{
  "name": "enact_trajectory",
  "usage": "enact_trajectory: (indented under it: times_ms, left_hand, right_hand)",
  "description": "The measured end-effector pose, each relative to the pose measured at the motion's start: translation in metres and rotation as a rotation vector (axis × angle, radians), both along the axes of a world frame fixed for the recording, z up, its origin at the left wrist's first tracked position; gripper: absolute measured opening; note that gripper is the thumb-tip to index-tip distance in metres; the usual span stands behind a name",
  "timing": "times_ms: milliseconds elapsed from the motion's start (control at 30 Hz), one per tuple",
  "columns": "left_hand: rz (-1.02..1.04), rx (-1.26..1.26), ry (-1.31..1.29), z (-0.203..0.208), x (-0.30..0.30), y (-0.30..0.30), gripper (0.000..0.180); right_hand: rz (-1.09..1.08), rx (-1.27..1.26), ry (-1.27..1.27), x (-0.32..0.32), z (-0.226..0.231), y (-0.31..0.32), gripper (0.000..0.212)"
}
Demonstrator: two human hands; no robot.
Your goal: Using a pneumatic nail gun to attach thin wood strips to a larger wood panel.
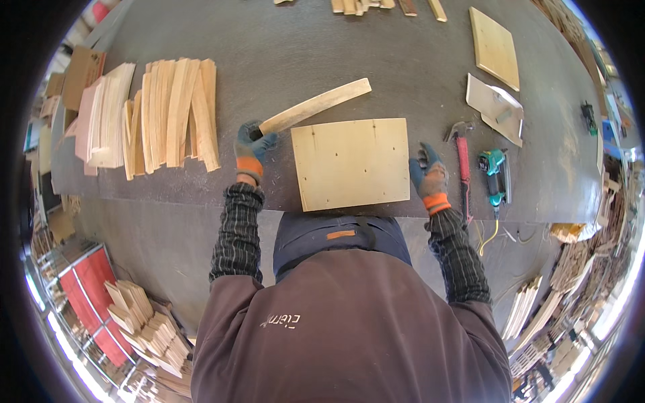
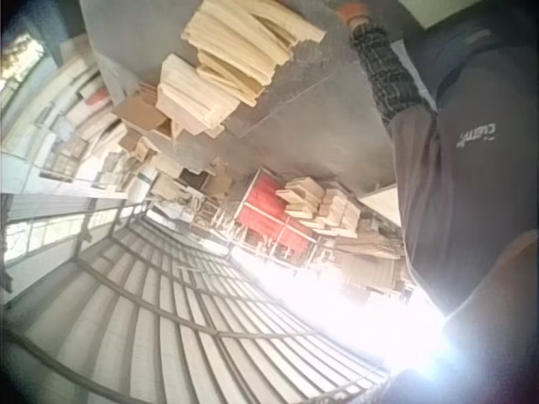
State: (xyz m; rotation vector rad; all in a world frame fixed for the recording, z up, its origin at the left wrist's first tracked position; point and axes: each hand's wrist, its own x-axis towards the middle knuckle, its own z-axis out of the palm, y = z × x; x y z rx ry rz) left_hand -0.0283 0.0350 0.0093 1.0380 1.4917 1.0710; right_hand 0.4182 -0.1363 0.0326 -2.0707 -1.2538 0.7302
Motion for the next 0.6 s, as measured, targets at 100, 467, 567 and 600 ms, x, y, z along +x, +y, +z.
enact_trajectory:
  times_ms: [100, 467, 567, 600]
  left_hand:
    - [-0.118, -0.07, -0.035, -0.01, 0.008, 0.027, 0.044]
    - [-0.568, -0.245, 0.276, -0.011, 0.019, 0.059, 0.033]
    - [-0.753, -0.039, 0.455, -0.036, 0.0, 0.056, 0.026]
    - [-0.751, -0.051, 0.455, -0.039, -0.002, 0.049, 0.026]
  right_hand:
    - [-0.02, -0.014, -0.04, 0.014, -0.017, 0.018, 0.057]
    - [-0.053, -0.221, 0.229, 0.002, -0.001, 0.102, 0.073]
    - [0.07, -0.251, 0.191, -0.003, -0.013, 0.12, 0.072]
    - [0.073, -0.262, 0.196, -0.001, -0.021, 0.121, 0.072]
